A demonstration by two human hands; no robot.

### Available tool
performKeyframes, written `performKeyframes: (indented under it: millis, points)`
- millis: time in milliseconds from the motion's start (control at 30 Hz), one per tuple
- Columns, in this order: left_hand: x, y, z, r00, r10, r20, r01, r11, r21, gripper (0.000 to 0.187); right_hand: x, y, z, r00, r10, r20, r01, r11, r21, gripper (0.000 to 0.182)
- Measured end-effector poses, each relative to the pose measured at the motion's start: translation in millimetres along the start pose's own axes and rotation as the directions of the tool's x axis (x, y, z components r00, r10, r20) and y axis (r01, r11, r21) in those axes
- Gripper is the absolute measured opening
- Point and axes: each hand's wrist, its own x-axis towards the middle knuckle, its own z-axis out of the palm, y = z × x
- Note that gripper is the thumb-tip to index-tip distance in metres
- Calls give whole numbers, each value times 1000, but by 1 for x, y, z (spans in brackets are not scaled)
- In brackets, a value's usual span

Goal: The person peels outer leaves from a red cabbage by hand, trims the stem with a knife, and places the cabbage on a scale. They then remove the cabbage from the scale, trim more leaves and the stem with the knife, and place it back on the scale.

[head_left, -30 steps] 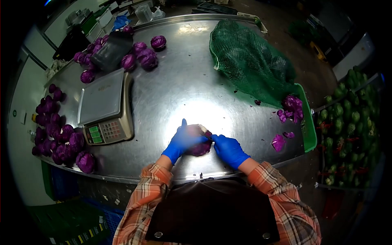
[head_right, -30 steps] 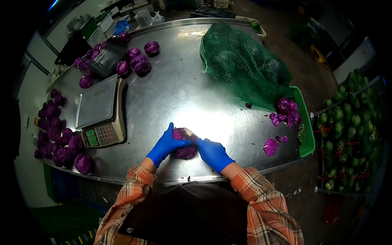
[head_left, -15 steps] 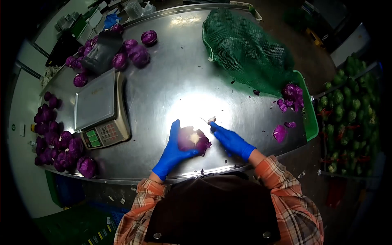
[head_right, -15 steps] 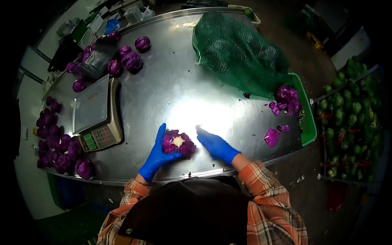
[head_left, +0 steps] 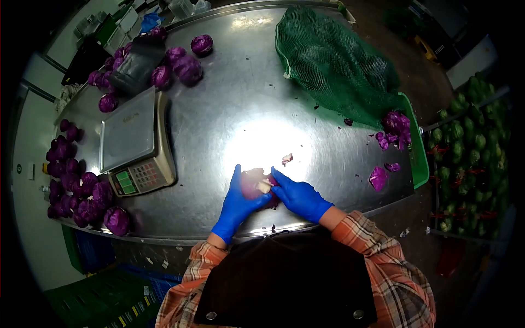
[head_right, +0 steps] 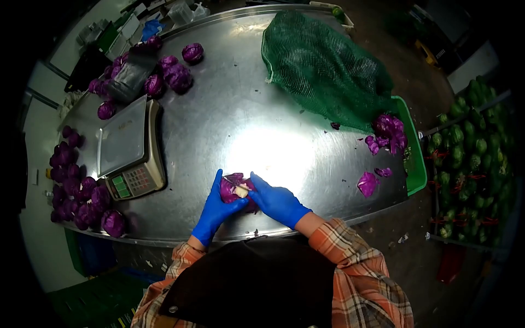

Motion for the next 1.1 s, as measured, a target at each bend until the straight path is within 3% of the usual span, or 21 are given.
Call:
performKeyframes:
  millis: [167, 233, 300, 333, 367, 433, 500, 600, 700, 733, 833, 867, 967, 1067, 1100]
  points:
    - [-2, 9, 15, 995, -23, -100, 21, 1000, -23, 106, 6, 2, 6, 997, -25, -79, 16, 993, -115, 38]
    - [-8, 8, 27, 978, 121, -167, -96, 984, 153, 105, 7, -3, 0, 995, -4, -98, -7, 994, -110, 32]
    - [-19, 3, 38, 957, 249, -150, -183, 917, 356, 109, 49, 64, 3, 949, 170, -265, -179, 984, -12, 29]
    - [-20, -5, 38, 961, 237, -145, -193, 945, 265, 110, 58, 89, -7, 951, -56, -305, 53, 998, -17, 30]
    - [-21, -15, 37, 965, 223, -140, -198, 964, 175, 111, 50, 75, -26, 965, 152, -212, -45, 898, 438, 32]
    - [-25, -27, 30, 961, 210, -178, -203, 977, 59, 113, 38, 57, -45, 864, 488, 128, -467, 678, 568, 49]
    - [-26, -27, 28, 957, 168, -238, -185, 982, -49, 114, 13, 13, -45, 942, 335, 16, -287, 782, 554, 54]
    - [-31, -24, 30, 947, 87, -311, -135, 982, -135, 115, -11, 19, -6, 973, 106, -204, -49, 962, 269, 60]
    - [-32, -31, 34, 941, 75, -331, -118, 986, -114, 115, -24, 6, 17, 973, 14, -230, 49, 963, 266, 72]
    - [-33, -32, 36, 945, 73, -320, -115, 987, -114, 115, -26, -2, 14, 995, 83, -62, -61, 955, 291, 73]
    - [-35, -38, 37, 947, 95, -307, -130, 987, -94, 111, -21, 1, 29, 996, 91, -10, -86, 969, 232, 70]
    - [-36, -35, 36, 940, 127, -317, -158, 985, -72, 109, -18, 11, 39, 989, -15, -150, 50, 971, 235, 66]
    - [-38, -29, 36, 936, 133, -326, -127, 991, 38, 108, -10, 30, 43, 988, -74, -138, 106, 965, 239, 64]
    - [-33, -21, 36, 926, 133, -352, -77, 983, 169, 102, -9, 31, 30, 1000, 21, 2, -20, 909, 417, 63]
    - [-32, -20, 36, 921, 138, -365, -63, 976, 211, 100, -13, 19, 20, 991, 122, 55, -133, 876, 463, 60]
